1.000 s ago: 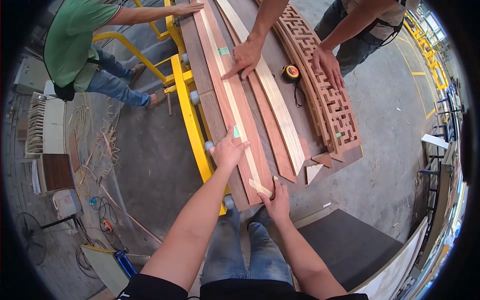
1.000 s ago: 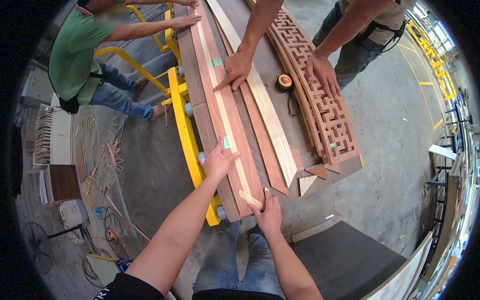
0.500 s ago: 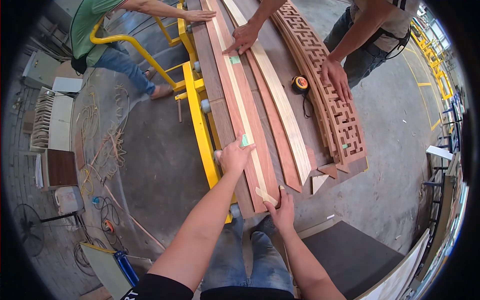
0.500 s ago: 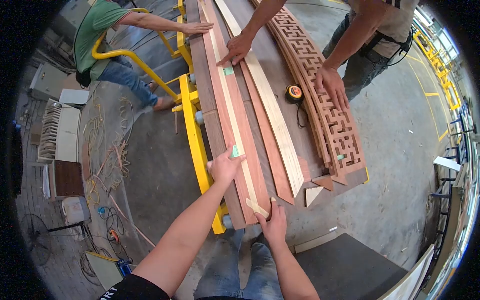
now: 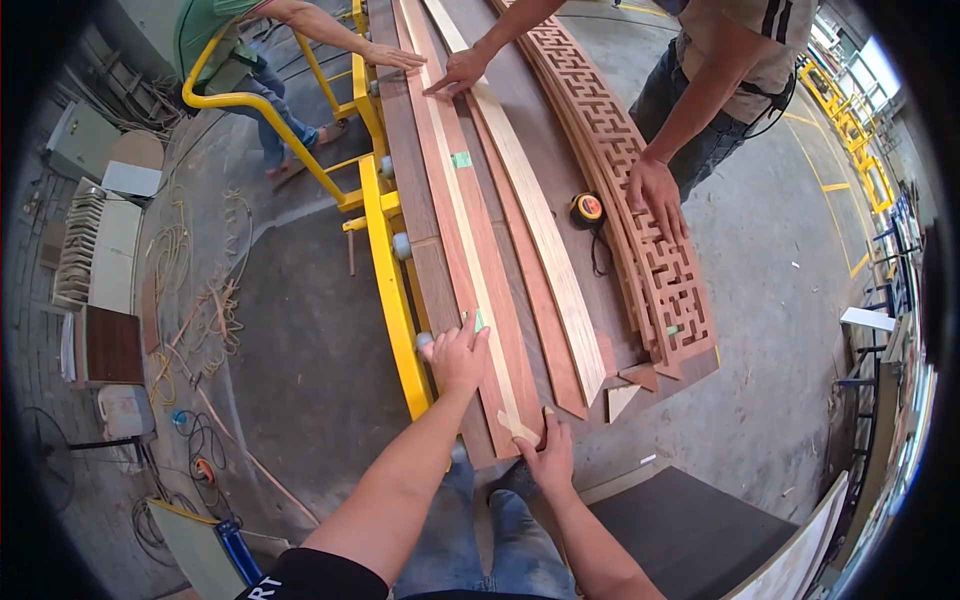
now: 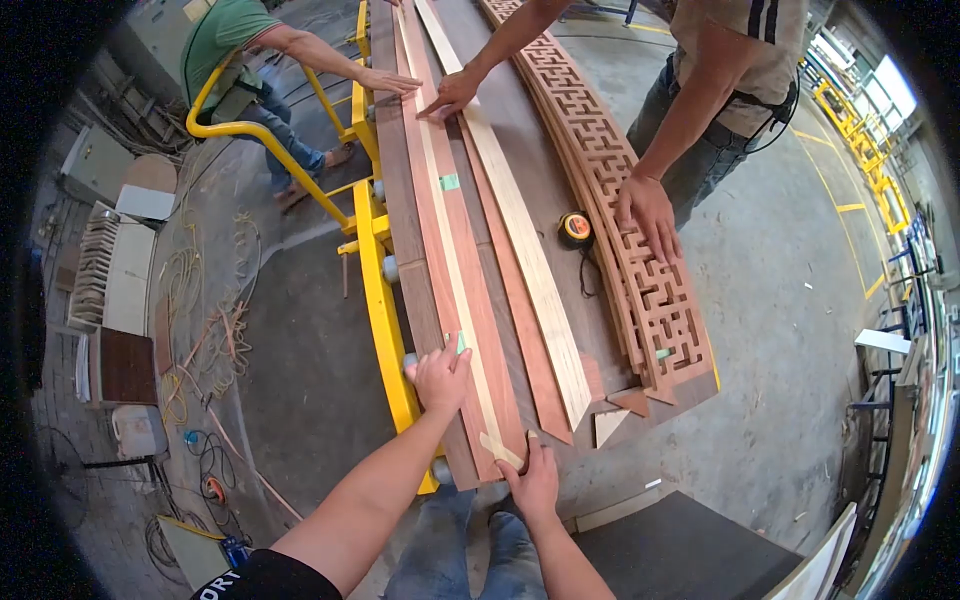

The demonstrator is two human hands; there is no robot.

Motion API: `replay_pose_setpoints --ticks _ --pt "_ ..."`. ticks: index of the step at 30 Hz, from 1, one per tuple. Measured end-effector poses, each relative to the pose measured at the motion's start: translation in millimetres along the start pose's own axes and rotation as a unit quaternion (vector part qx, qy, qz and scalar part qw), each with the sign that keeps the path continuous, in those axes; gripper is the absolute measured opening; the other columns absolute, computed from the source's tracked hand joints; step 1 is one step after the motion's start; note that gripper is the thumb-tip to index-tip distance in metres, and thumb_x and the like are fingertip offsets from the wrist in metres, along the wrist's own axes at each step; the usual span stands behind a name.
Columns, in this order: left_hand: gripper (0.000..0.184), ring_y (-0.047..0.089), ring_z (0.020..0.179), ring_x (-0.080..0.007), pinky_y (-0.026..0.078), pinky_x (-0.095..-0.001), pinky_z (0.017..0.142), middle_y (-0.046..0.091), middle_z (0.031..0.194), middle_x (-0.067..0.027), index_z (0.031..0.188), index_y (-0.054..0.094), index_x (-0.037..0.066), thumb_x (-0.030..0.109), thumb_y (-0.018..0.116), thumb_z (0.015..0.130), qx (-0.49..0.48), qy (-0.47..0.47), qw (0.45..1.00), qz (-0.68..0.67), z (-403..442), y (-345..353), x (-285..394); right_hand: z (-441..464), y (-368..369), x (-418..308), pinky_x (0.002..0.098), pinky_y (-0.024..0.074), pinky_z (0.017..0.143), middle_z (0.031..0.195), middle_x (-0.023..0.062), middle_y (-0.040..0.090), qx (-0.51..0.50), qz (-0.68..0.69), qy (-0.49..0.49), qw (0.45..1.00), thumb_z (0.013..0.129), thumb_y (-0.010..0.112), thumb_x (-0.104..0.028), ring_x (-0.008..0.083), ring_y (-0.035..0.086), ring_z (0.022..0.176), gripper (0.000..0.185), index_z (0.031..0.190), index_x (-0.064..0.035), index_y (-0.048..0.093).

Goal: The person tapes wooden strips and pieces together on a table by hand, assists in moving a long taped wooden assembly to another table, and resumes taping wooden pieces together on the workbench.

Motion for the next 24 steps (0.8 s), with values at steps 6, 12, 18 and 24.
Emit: replay_pose_setpoints --ticks 6,12,18,24 --pt "0.042 0.058 0.079 -0.0218 0.034 -0.0411 0.086 0.056 0.073 -0.0037 0.130 0.069 0.026 0.043 0.065 0.092 -0.010 -0.004 1.000 0.000 -1.1 -0.1 -1.4 1.2 0.6 0.3 0.0460 0.0500 0.082 0.102 0.0177 0.055 -0.017 0.000 0.012 1.000 0.079 0.082 -0.042 0.0382 0.059 0.094 0.079 0.138 0.0008 0.051" --pt "0.042 0.057 0.079 -0.0219 0.034 -0.0412 0.087 0.056 0.075 -0.0042 0.130 0.069 0.026 0.042 0.064 0.092 -0.009 0.002 1.000 -0.001 -1.6 -2.2 -0.7 0.1 3.2 1.6 0.0469 0.0495 0.082 0.103 0.0185 0.055 -0.016 -0.004 0.008 1.000 0.079 0.082 -0.043 0.0395 0.058 0.096 0.079 0.138 -0.0002 0.050" --pt "0.042 0.057 0.079 -0.0214 0.032 -0.0425 0.083 0.056 0.075 -0.0032 0.131 0.068 0.028 0.046 0.061 0.094 -0.003 0.018 1.000 0.011 -2.1 2.7 -3.7 -0.7 4.7 3.2 0.0465 0.0489 0.081 0.102 0.0188 0.054 -0.026 -0.007 0.021 0.999 0.079 0.082 -0.043 0.0392 0.058 0.094 0.079 0.137 0.0005 0.050" --pt "0.043 0.056 0.080 -0.0214 0.032 -0.0425 0.083 0.054 0.077 -0.0028 0.133 0.067 0.028 0.046 0.061 0.094 -0.026 0.010 1.000 0.007 -1.5 -0.4 -2.9 -1.6 6.3 6.0 0.0451 0.0489 0.085 0.108 0.0191 0.053 -0.049 -0.015 0.046 0.998 0.076 0.085 -0.036 0.0388 0.057 0.098 0.083 0.142 -0.0021 0.047"
Point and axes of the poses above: each hand's wrist, its own z-axis towards the middle knuckle, its own y-axis out of the palm, x = y × z, the point moved 3 cm from there along z, towards the middle knuckle
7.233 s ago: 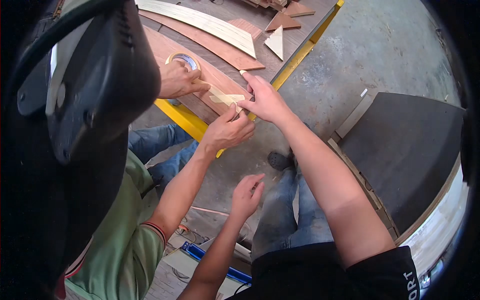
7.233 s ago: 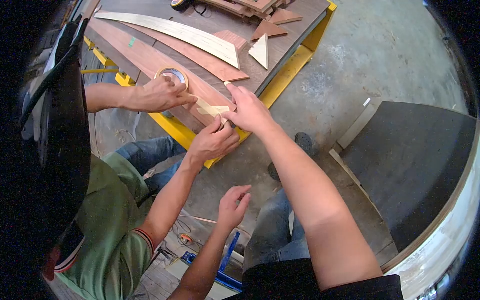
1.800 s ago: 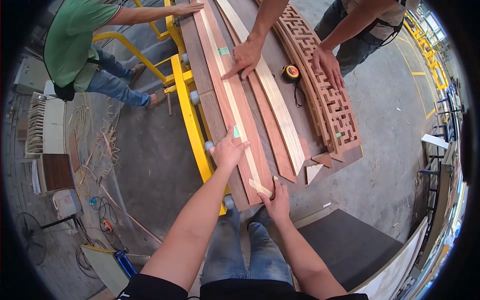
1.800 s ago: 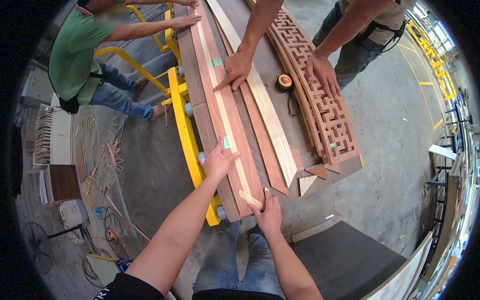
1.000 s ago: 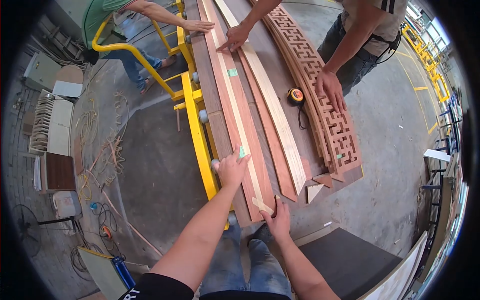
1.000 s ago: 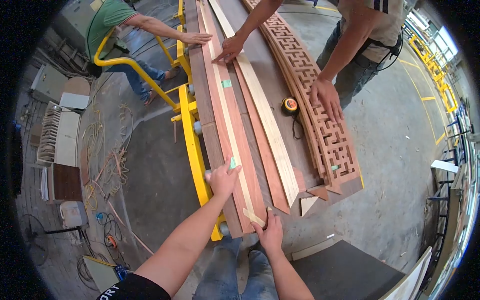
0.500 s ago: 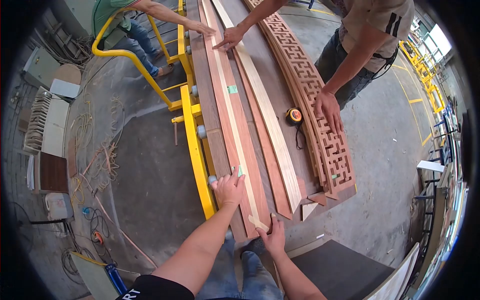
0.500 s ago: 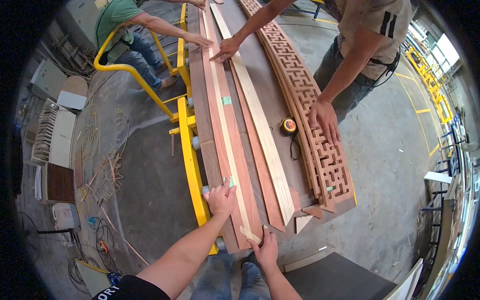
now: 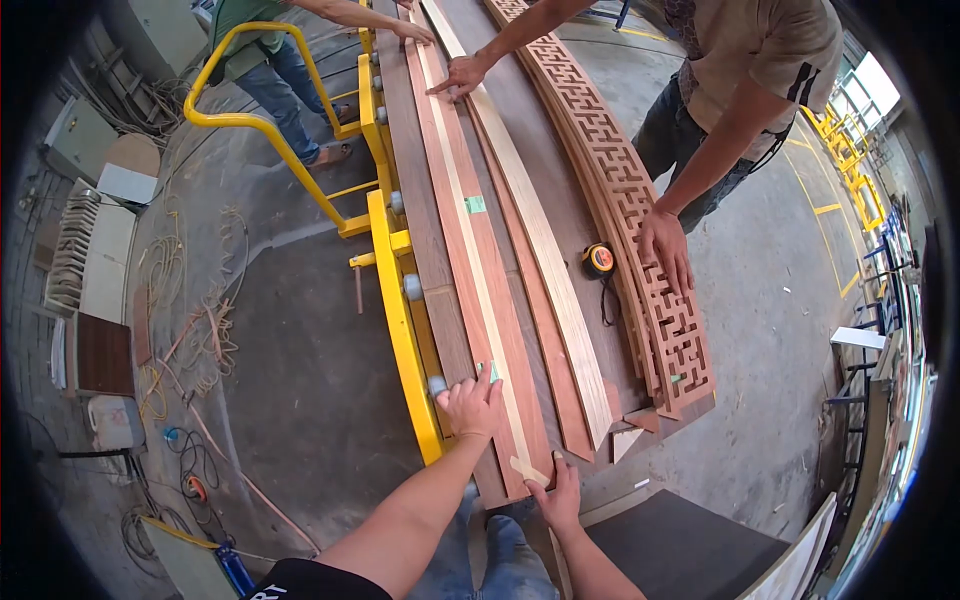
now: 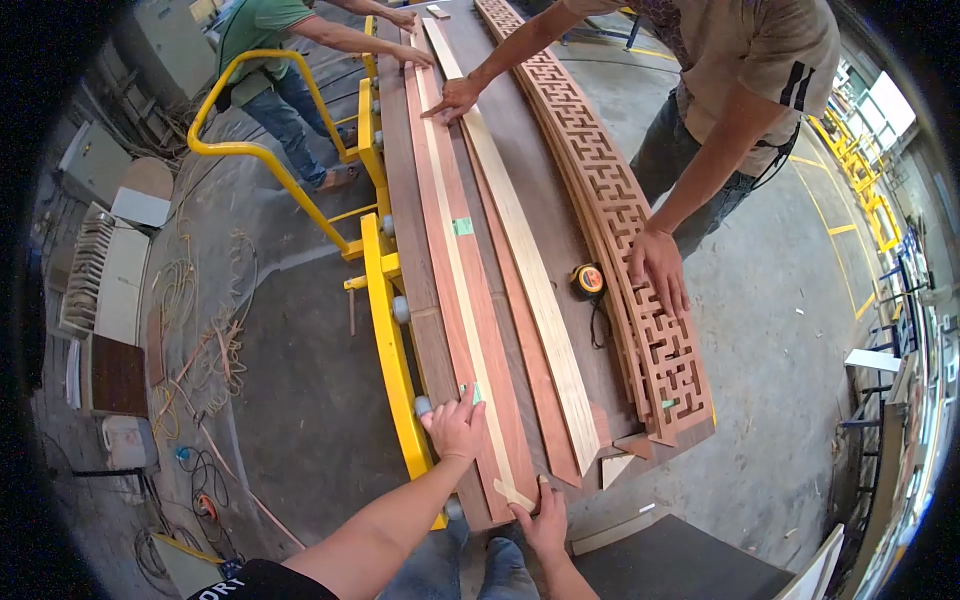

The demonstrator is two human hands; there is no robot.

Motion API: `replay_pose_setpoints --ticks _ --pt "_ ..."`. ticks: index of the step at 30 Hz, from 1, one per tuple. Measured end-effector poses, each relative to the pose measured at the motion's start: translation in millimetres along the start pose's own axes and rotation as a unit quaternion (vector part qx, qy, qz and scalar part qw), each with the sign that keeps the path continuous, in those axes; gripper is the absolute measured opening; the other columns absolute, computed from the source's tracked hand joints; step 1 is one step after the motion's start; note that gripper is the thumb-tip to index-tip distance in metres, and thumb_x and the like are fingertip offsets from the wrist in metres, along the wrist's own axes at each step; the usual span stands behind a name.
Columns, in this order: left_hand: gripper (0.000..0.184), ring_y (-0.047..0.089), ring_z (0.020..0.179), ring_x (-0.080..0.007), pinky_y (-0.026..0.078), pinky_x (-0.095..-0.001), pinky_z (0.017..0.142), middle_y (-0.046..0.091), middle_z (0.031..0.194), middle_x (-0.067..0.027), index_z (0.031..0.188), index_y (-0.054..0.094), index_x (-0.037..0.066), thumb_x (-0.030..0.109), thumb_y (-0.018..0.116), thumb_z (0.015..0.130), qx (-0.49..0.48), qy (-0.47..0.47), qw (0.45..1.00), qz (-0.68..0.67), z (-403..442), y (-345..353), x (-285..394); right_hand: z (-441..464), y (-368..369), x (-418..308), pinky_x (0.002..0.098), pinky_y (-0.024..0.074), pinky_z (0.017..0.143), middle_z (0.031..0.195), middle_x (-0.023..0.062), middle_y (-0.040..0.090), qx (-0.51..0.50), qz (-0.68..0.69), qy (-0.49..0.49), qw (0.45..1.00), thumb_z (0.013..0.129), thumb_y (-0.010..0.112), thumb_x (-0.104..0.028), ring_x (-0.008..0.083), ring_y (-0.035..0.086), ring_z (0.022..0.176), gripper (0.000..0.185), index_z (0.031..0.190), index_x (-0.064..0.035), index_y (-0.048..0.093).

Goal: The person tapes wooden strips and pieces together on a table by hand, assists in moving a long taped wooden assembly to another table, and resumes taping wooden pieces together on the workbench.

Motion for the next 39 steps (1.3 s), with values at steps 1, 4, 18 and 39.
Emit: replay_pose_setpoints --ticks 1,4,18,39 --pt "0.043 0.056 0.080 -0.0214 0.032 -0.0425 0.083 0.054 0.077 -0.0028 0.133 0.067 0.028 0.046 0.061 0.094 0.000 0.001 1.000 0.000 0 0 0 0 -1 -2 0.0458 0.0491 0.083 0.104 0.0184 0.054 0.013 0.001 -0.010 1.000 0.077 0.084 -0.041 0.0383 0.057 0.096 0.082 0.139 -0.0008 0.049" --pt "0.043 0.056 0.081 -0.0216 0.032 -0.0427 0.083 0.054 0.077 -0.0029 0.133 0.066 0.028 0.046 0.060 0.094 -0.002 0.004 1.000 0.003 0 1 0 -1 -1 -2 0.0463 0.0492 0.081 0.100 0.0175 0.054 0.021 -0.002 -0.009 1.000 0.077 0.083 -0.045 0.0377 0.057 0.094 0.081 0.137 0.0002 0.051" --pt "0.042 0.056 0.082 -0.0230 0.033 -0.0435 0.084 0.057 0.078 -0.0029 0.133 0.067 0.028 0.043 0.062 0.094 0.012 0.000 1.000 -0.019 -1 5 -2 5 -18 -23 0.0457 0.0509 0.085 0.111 0.0193 0.057 -0.034 -0.025 0.030 0.999 0.077 0.084 -0.035 0.0395 0.059 0.101 0.080 0.142 -0.0021 0.049" --pt "0.042 0.057 0.081 -0.0224 0.035 -0.0427 0.084 0.058 0.077 -0.0024 0.130 0.068 0.026 0.043 0.065 0.091 0.035 0.012 0.999 0.020 -3 2 2 79 21 -63 0.0545 0.0389 0.111 0.143 0.0241 0.047 0.075 -0.112 -0.224 0.965 0.094 0.061 -0.026 0.0439 0.050 0.126 0.046 0.134 -0.0047 0.056"
Point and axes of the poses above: each hand's wrist, its own z-axis towards the middle knuckle, its own y-axis out of the palm, x = y × z, the point moved 3 cm from there along z, towards the middle knuckle
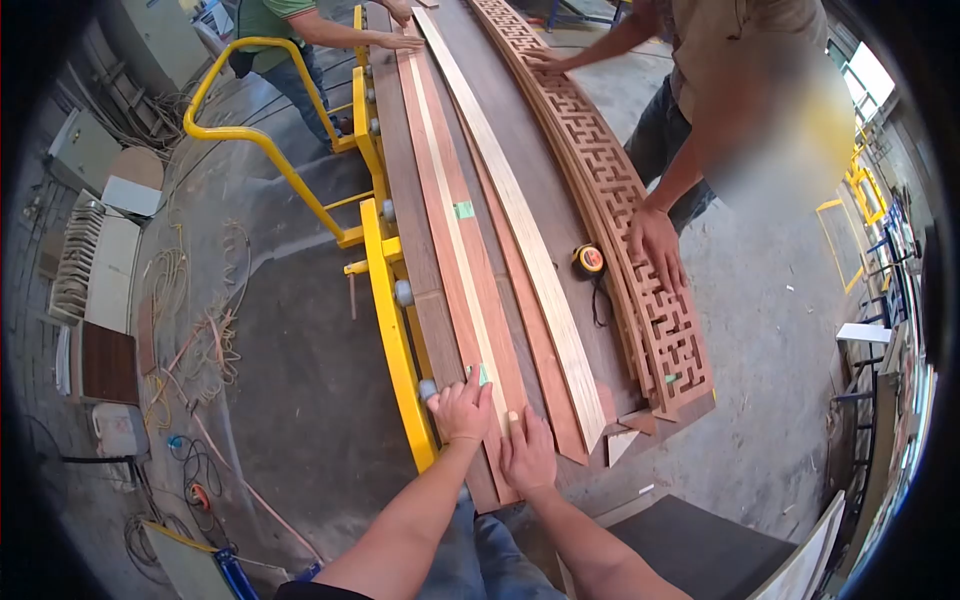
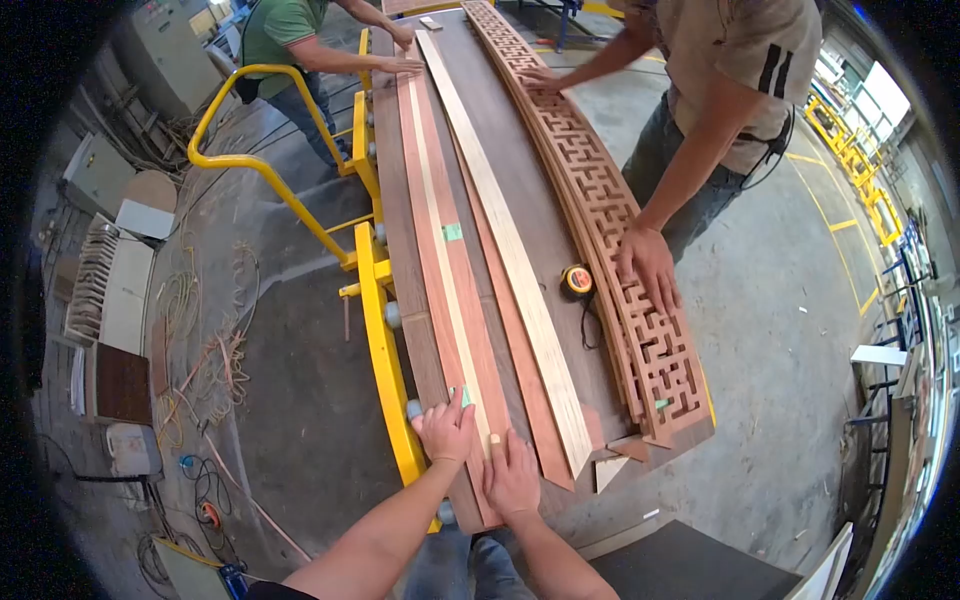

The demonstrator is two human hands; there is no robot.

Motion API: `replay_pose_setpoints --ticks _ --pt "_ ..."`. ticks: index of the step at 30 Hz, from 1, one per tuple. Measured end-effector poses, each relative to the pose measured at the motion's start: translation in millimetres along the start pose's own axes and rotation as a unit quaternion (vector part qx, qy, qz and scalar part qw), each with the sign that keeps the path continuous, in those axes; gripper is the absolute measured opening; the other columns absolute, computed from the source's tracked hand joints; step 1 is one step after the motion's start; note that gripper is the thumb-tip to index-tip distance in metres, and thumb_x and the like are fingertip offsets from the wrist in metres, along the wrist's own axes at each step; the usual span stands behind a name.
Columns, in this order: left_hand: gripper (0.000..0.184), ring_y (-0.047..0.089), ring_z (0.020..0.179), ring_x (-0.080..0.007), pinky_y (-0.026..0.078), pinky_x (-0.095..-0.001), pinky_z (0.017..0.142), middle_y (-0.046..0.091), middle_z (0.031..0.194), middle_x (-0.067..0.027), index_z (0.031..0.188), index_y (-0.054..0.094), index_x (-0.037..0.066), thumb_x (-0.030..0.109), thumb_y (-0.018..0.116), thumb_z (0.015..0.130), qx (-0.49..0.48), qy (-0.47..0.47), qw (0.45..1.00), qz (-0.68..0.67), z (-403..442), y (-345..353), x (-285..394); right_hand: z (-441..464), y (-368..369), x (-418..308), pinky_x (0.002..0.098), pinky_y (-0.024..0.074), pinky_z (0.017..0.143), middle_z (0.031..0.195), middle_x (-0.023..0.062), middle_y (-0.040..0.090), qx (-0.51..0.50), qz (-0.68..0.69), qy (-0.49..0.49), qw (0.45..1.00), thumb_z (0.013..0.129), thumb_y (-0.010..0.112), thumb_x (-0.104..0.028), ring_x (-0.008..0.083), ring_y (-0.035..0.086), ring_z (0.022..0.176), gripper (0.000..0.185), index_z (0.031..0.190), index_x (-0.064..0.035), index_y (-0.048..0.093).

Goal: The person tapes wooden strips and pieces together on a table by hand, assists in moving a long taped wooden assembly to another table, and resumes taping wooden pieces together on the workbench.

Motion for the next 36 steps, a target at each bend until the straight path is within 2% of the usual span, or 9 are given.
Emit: replay_pose_setpoints --ticks 4,6,25,27,30,34,36 --pt "0.042 0.057 0.081 -0.0222 0.034 -0.0426 0.084 0.057 0.077 -0.0024 0.130 0.068 0.026 0.044 0.064 0.092 -0.004 -0.011 1.000 -0.010 1.4 -1.0 0.0 -0.5 2.5 0.3 0.0546 0.0391 0.110 0.144 0.0241 0.047 -0.004 -0.008 -0.007 1.000 0.093 0.061 -0.026 0.0441 0.049 0.127 0.045 0.133 -0.0056 0.057" --pt "0.042 0.056 0.078 -0.0229 0.034 -0.0415 0.084 0.056 0.076 -0.0036 0.127 0.070 0.023 0.041 0.066 0.090 0.013 -0.005 1.000 -0.013 1.2 -3.4 1.8 -0.6 2.9 0.0 0.0544 0.0388 0.111 0.145 0.0243 0.046 -0.007 -0.018 -0.006 1.000 0.093 0.061 -0.026 0.0440 0.049 0.127 0.044 0.133 -0.0063 0.057" --pt "0.042 0.056 0.080 -0.0243 0.035 -0.0421 0.084 0.056 0.077 -0.0044 0.129 0.069 0.023 0.040 0.066 0.091 0.006 -0.015 1.000 -0.026 2.0 -2.7 1.9 -1.2 8.0 1.7 0.0549 0.0367 0.112 0.146 0.0240 0.046 -0.013 -0.026 -0.008 1.000 0.095 0.059 -0.028 0.0429 0.049 0.128 0.045 0.134 -0.0073 0.058" --pt "0.042 0.057 0.081 -0.0235 0.033 -0.0434 0.084 0.057 0.077 -0.0030 0.130 0.068 0.026 0.041 0.064 0.091 0.009 -0.018 0.999 -0.033 2.3 -1.5 1.0 -1.0 8.4 1.2 0.0550 0.0364 0.112 0.146 0.0241 0.046 -0.009 -0.027 -0.010 1.000 0.095 0.059 -0.028 0.0429 0.049 0.128 0.045 0.134 -0.0070 0.058" --pt "0.042 0.056 0.078 -0.0243 0.035 -0.0417 0.083 0.056 0.077 -0.0041 0.129 0.069 0.023 0.039 0.067 0.090 0.019 -0.009 0.999 -0.035 3.7 -6.5 3.2 -1.4 9.2 1.3 0.0550 0.0363 0.113 0.146 0.0242 0.046 -0.008 -0.029 -0.008 1.000 0.094 0.060 -0.027 0.0430 0.049 0.127 0.046 0.135 -0.0070 0.057" --pt "0.041 0.056 0.081 -0.0235 0.033 -0.0435 0.084 0.056 0.077 -0.0033 0.129 0.068 0.025 0.041 0.064 0.091 0.010 -0.020 0.999 -0.038 3.5 -4.0 1.7 -0.6 9.2 1.1 0.0550 0.0363 0.112 0.146 0.0243 0.046 -0.013 -0.029 -0.013 0.999 0.094 0.060 -0.027 0.0431 0.049 0.127 0.046 0.135 -0.0072 0.057" --pt "0.042 0.056 0.079 -0.0239 0.034 -0.0414 0.083 0.056 0.076 -0.0037 0.128 0.069 0.023 0.037 0.068 0.089 0.023 -0.009 0.999 -0.039 3.2 -7.2 3.8 -0.8 7.5 0.4 0.0550 0.0364 0.112 0.146 0.0244 0.046 -0.011 -0.033 -0.015 0.999 0.094 0.060 -0.027 0.0433 0.049 0.127 0.046 0.135 -0.0074 0.057"
Point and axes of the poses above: each hand's wrist, its own z-axis towards the middle knuckle, its own y-axis out of the palm, x = y × z, the point moved 3 cm from there along z, towards the middle knuckle
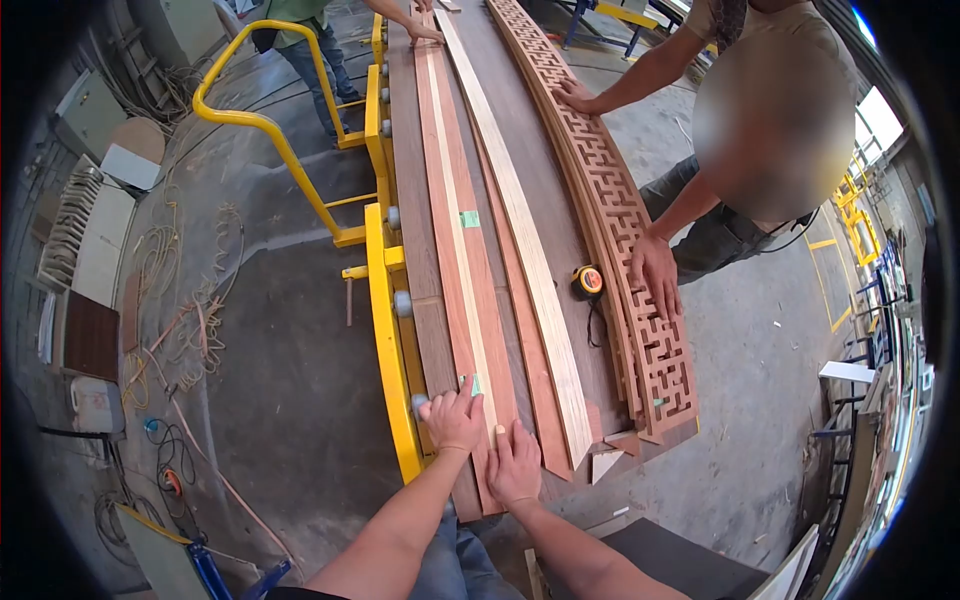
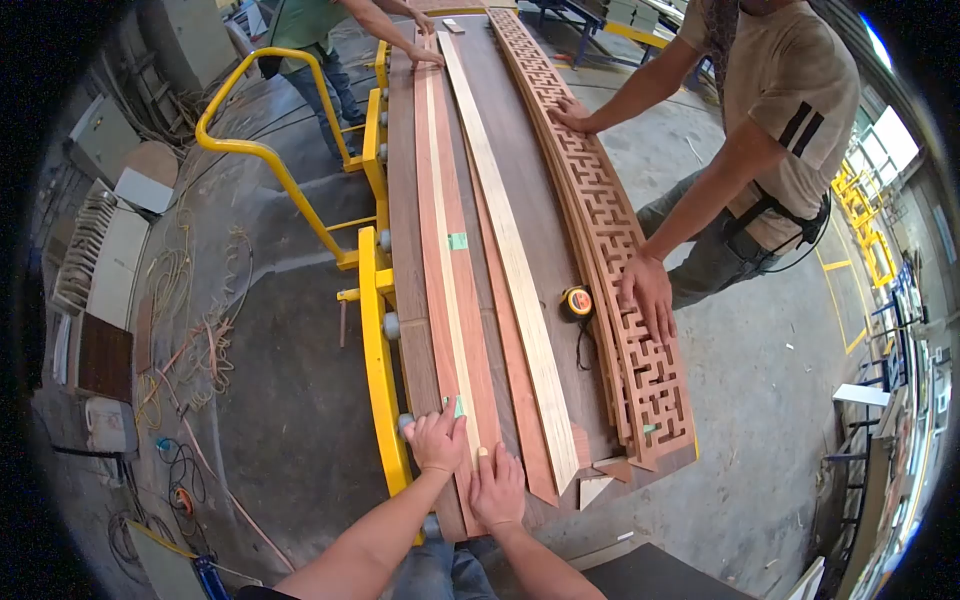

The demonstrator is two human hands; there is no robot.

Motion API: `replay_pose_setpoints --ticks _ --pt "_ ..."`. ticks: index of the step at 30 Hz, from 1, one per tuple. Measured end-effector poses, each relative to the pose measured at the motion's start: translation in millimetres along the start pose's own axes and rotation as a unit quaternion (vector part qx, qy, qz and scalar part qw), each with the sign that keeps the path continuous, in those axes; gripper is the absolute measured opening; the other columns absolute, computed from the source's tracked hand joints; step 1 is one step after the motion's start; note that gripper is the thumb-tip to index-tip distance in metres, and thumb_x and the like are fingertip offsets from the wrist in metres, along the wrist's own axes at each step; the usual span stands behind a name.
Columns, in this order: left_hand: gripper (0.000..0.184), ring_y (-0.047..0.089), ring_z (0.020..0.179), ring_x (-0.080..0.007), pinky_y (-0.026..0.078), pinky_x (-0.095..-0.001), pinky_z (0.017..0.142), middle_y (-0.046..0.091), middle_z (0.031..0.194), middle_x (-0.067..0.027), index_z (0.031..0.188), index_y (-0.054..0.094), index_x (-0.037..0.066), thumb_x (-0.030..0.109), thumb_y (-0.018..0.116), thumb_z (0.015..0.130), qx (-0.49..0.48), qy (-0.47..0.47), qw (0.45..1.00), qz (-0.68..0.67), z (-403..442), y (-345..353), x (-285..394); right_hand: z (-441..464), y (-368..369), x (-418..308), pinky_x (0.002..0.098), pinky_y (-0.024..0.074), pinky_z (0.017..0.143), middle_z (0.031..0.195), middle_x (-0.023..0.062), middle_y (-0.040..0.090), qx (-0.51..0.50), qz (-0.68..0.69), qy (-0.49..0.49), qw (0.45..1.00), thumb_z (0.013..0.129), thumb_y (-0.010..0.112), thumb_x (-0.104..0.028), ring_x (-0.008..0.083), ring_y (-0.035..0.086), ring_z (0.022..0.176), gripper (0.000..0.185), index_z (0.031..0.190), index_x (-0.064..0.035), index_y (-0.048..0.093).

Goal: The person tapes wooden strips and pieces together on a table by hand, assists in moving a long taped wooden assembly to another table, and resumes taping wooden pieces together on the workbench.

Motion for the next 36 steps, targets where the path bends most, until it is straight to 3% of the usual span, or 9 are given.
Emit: replay_pose_setpoints --ticks 36 --pt "0.047 0.052 0.079 -0.0255 0.033 -0.0441 0.079 0.052 0.077 -0.0041 0.134 0.064 0.023 0.037 0.063 0.090 -0.045 0.024 0.998 0.029 2.0 2.4 -1.3 3.5 -2.3 0.6 0.0550 0.0395 0.109 0.144 0.0221 0.048 0.003 0.011 0.015 1.000 0.088 0.066 -0.027 0.0398 0.051 0.126 0.046 0.131 -0.0111 0.060"
Point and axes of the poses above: each hand's wrist, its own z-axis towards the middle knuckle, its own y-axis out of the palm, x = y × z, the point moved 3 cm from there along z, towards the middle knuckle
